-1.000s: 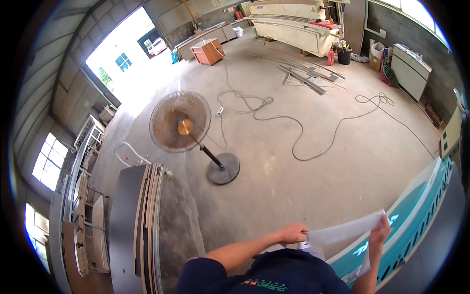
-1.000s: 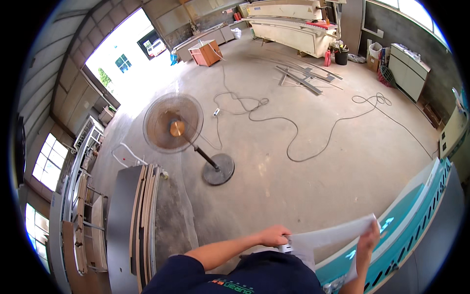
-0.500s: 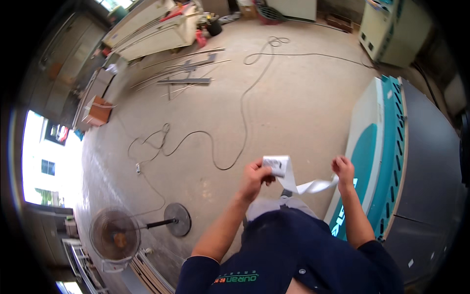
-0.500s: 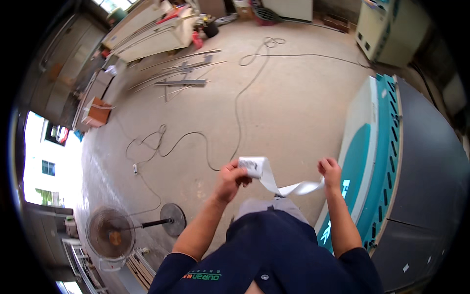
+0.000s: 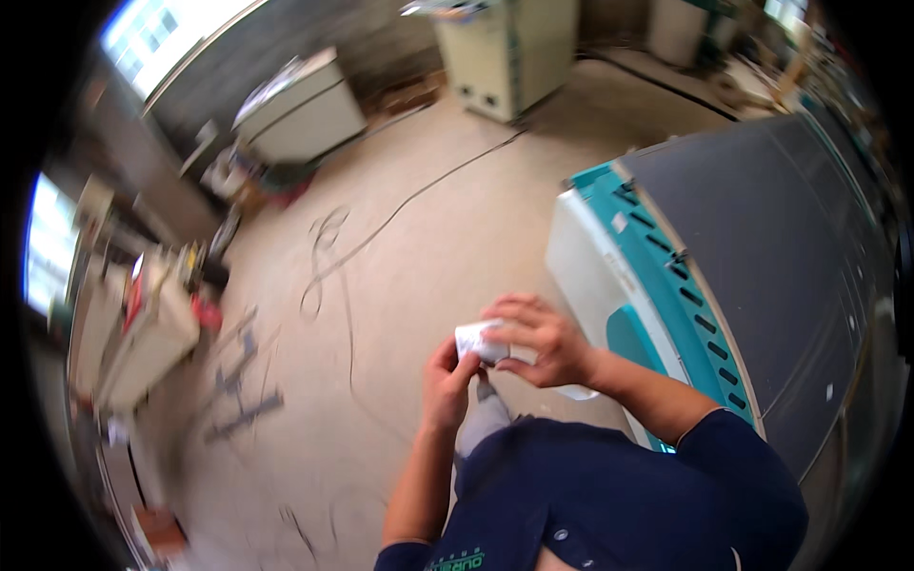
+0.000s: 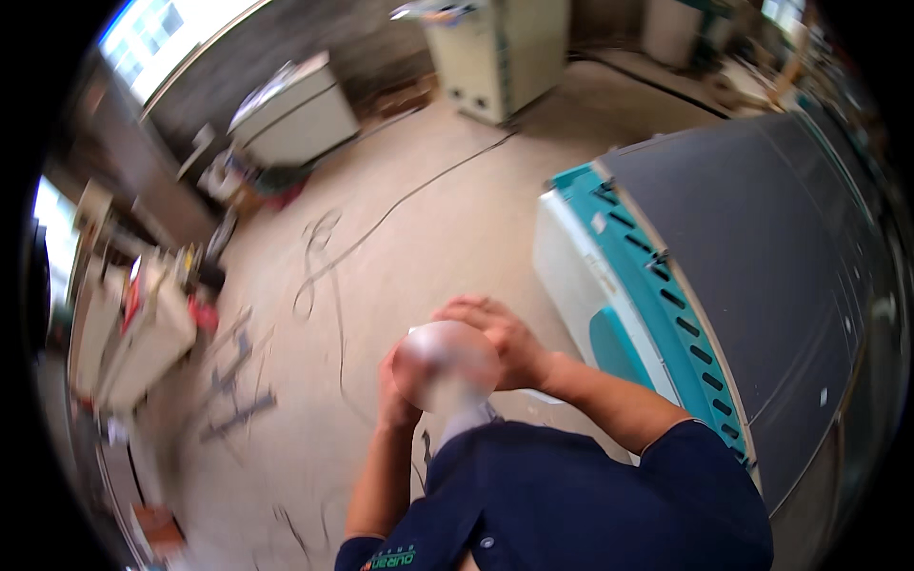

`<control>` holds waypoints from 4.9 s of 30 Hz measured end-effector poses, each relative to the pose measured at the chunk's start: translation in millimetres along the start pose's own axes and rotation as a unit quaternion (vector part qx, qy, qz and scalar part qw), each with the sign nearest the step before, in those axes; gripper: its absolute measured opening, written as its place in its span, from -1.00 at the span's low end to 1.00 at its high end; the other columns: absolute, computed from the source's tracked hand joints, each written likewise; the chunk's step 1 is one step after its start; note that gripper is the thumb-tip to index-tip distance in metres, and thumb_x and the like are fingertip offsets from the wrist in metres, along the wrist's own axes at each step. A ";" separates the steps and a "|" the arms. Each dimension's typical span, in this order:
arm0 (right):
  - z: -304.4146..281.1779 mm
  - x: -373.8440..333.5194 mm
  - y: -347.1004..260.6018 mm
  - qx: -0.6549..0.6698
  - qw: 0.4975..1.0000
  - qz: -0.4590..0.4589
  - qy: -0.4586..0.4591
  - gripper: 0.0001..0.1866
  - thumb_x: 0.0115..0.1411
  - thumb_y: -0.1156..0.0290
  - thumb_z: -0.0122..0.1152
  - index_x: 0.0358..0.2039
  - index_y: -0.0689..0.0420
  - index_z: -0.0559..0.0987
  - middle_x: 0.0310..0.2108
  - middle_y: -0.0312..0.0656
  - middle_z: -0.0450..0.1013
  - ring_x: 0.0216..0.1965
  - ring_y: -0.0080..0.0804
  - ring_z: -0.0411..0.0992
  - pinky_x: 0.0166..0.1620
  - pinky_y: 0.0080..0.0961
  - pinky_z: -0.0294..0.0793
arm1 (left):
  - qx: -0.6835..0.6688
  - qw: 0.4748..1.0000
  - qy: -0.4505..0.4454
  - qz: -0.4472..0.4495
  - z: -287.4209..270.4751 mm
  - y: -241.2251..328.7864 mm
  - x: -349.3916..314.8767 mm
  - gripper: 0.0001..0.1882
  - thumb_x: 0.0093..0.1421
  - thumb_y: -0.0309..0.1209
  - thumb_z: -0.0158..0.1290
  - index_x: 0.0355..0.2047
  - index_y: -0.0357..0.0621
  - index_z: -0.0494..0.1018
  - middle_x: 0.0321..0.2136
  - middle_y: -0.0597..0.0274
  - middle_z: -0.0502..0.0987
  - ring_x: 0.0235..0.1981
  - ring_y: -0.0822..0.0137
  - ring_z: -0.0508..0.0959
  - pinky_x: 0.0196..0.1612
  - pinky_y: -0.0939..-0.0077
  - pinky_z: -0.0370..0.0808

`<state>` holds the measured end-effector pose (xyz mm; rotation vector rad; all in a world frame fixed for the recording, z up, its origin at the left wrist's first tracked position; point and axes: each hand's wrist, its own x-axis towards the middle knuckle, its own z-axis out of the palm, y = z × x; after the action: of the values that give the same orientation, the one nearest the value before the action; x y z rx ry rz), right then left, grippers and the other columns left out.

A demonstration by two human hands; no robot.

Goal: The person peels white labels from large grey panels on a machine bed, carries an L-shaped panel and a rectangular panel across a workshop to stacks, and picks up thin wooden strips from the floor.

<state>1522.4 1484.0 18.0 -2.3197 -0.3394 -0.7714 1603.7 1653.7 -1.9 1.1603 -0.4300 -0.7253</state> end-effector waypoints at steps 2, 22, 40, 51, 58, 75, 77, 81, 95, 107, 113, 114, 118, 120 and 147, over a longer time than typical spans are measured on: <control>-1.2 33.2 33.4 -0.029 0.999 0.007 0.015 -0.64 -0.20 0.46 0.36 -0.29 0.09 0.56 -0.22 -0.22 0.46 -0.14 -0.21 0.40 -0.10 -0.37 0.38 | -0.029 0.999 -0.014 -0.027 -12.6 5.5 57.5 -0.76 0.12 -0.49 -0.02 -0.19 -0.33 0.39 -0.38 0.18 0.50 -0.41 0.43 0.48 -0.39 0.60 0.41; -42.8 247.1 416.4 0.058 0.934 0.309 0.170 -0.77 -0.09 0.35 0.26 -0.37 0.12 0.57 -0.42 -0.15 0.50 -0.32 -0.21 0.46 -0.24 -0.40 0.44 | 0.073 0.974 -0.145 -0.161 -17.1 18.0 588.9 -0.76 0.19 -0.34 -0.01 -0.43 -0.33 0.38 -0.55 0.06 0.50 -0.62 0.34 0.49 -0.51 0.55 0.45; -237.7 263.0 665.6 0.256 0.640 0.431 0.583 -0.85 0.00 0.50 0.25 -0.39 0.23 0.51 -0.45 -0.27 0.46 -0.38 -0.61 0.40 -0.26 -0.66 0.36 | 0.112 0.744 -0.604 -0.262 266.7 -53.8 967.3 -0.93 0.12 -0.55 0.05 -0.37 -0.29 0.48 -0.50 0.22 0.53 -0.47 0.44 0.50 -0.35 0.60 0.44; -427.2 181.1 819.9 0.259 0.602 0.427 0.623 -0.89 0.08 0.45 0.18 -0.43 0.24 0.53 -0.31 -0.18 0.50 -0.23 -0.56 0.39 -0.11 -0.59 0.33 | 0.098 0.748 -0.585 -0.297 453.7 -135.8 1075.2 -0.84 0.08 -0.65 0.01 -0.29 -0.36 0.45 -0.38 0.21 0.52 -0.39 0.41 0.50 -0.26 0.54 0.46; -568.7 93.7 894.0 0.215 0.552 0.413 0.691 -0.91 0.08 0.46 0.18 -0.41 0.20 0.51 -0.40 -0.27 0.46 -0.33 -0.57 0.39 -0.19 -0.63 0.34 | 0.048 0.735 -0.545 -0.401 579.6 -192.3 1126.9 -0.80 0.08 -0.63 -0.05 -0.26 -0.32 0.44 -0.36 0.10 0.52 -0.42 0.30 0.52 -0.42 0.47 0.47; -799.7 -237.5 857.0 -0.265 0.183 0.485 0.813 -0.93 0.07 0.49 0.13 -0.52 0.17 0.49 -0.58 -0.38 0.36 -0.53 -0.66 0.29 -0.46 -0.71 0.27 | 0.125 0.623 -0.636 -0.437 945.4 -307.6 1189.6 -0.89 0.13 -0.51 0.01 -0.33 -0.28 0.44 -0.50 0.16 0.51 -0.57 0.42 0.45 -0.55 0.62 0.32; -827.2 -286.9 845.3 -0.328 0.154 0.486 0.796 -0.94 0.04 0.51 0.13 -0.53 0.20 0.50 -0.65 -0.37 0.37 -0.54 -0.66 0.31 -0.46 -0.68 0.29 | 0.097 0.632 -0.639 -0.427 968.3 -326.1 1191.2 -0.87 0.11 -0.51 0.03 -0.32 -0.29 0.44 -0.49 0.15 0.51 -0.57 0.43 0.45 -0.55 0.62 0.32; -893.8 -376.3 836.0 -0.492 0.092 0.542 0.675 -0.94 0.03 0.47 0.12 -0.54 0.17 0.50 -0.65 -0.28 0.40 -0.57 -0.54 0.33 -0.42 -0.55 0.34 | 0.083 0.682 -0.579 -0.439 996.0 -334.9 1182.7 -0.80 0.03 -0.51 0.11 -0.30 -0.24 0.42 -0.42 0.15 0.51 -0.49 0.34 0.48 -0.53 0.54 0.36; -998.1 -559.1 815.3 -0.453 0.092 0.817 0.346 -0.69 0.13 0.26 0.00 -0.12 0.08 0.40 -0.10 -0.08 0.36 -0.03 -0.07 0.29 0.00 -0.23 0.29 | 0.270 0.668 -0.535 -0.442 1078.0 -375.4 1126.6 -0.80 0.08 -0.52 -0.02 -0.26 -0.33 0.42 -0.43 0.15 0.50 -0.51 0.39 0.45 -0.51 0.60 0.32; -941.1 -510.3 824.1 -0.464 0.191 0.805 0.317 -0.39 0.10 0.15 0.07 0.10 0.24 0.27 0.16 -0.06 0.18 0.19 -0.17 0.12 0.20 -0.34 0.09 | 0.278 0.670 -0.612 -0.316 1174.0 -396.2 1079.9 -0.78 0.22 -0.40 -0.07 -0.24 -0.35 0.36 -0.52 0.20 0.45 -0.59 0.46 0.42 -0.55 0.62 0.36; -955.3 -325.1 889.5 -0.356 0.483 0.597 0.532 -0.60 -0.05 0.44 0.23 -0.13 0.15 0.49 -0.08 -0.11 0.42 -0.02 -0.16 0.36 0.02 -0.37 0.33 | 0.153 0.642 -0.620 -0.423 1179.8 -394.9 1079.1 -0.79 0.17 -0.49 -0.03 -0.18 -0.30 0.36 -0.38 0.17 0.49 -0.43 0.44 0.45 -0.42 0.59 0.39; -961.4 -290.6 902.1 -0.356 0.529 0.562 0.527 -0.61 -0.08 0.46 0.25 -0.16 0.15 0.50 -0.08 -0.12 0.42 -0.02 -0.17 0.36 0.02 -0.37 0.34 | 0.140 0.634 -0.631 -0.424 1179.1 -395.0 1081.1 -0.79 0.17 -0.52 -0.03 -0.18 -0.29 0.35 -0.36 0.17 0.49 -0.42 0.44 0.45 -0.43 0.59 0.39; -977.0 -212.0 942.3 -0.382 0.625 0.496 0.466 -0.64 -0.15 0.48 0.29 -0.24 0.14 0.54 -0.10 -0.15 0.42 -0.04 -0.17 0.37 -0.03 -0.32 0.37 | 0.139 0.620 -0.652 -0.413 1171.3 -397.7 1091.3 -0.80 0.14 -0.55 -0.01 -0.20 -0.27 0.37 -0.43 0.23 0.50 -0.50 0.48 0.44 -0.44 0.62 0.38; -978.6 -201.1 950.2 -0.415 0.626 0.493 0.438 -0.68 -0.15 0.46 0.30 -0.29 0.13 0.56 -0.19 -0.19 0.47 -0.08 -0.22 0.39 -0.08 -0.32 0.39 | 0.149 0.615 -0.672 -0.385 1170.1 -395.9 1093.3 -0.82 0.14 -0.51 0.03 -0.23 -0.27 0.39 -0.47 0.26 0.50 -0.53 0.50 0.43 -0.45 0.64 0.38; -933.8 -357.5 985.6 -0.534 0.414 0.691 0.258 -0.63 0.03 0.24 0.09 -0.17 0.16 0.49 0.00 -0.05 0.35 0.06 -0.15 0.29 0.11 -0.32 0.26 | 0.256 0.661 -0.633 -0.312 1091.2 -374.2 1158.7 -0.78 0.04 -0.61 0.02 -0.25 -0.35 0.45 -0.49 0.26 0.51 -0.52 0.51 0.45 -0.43 0.64 0.40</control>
<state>1249.6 115.3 -134.9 -1.8703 2.6921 -0.6442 1597.6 18.9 -26.7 1.1458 -1.5263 -2.1490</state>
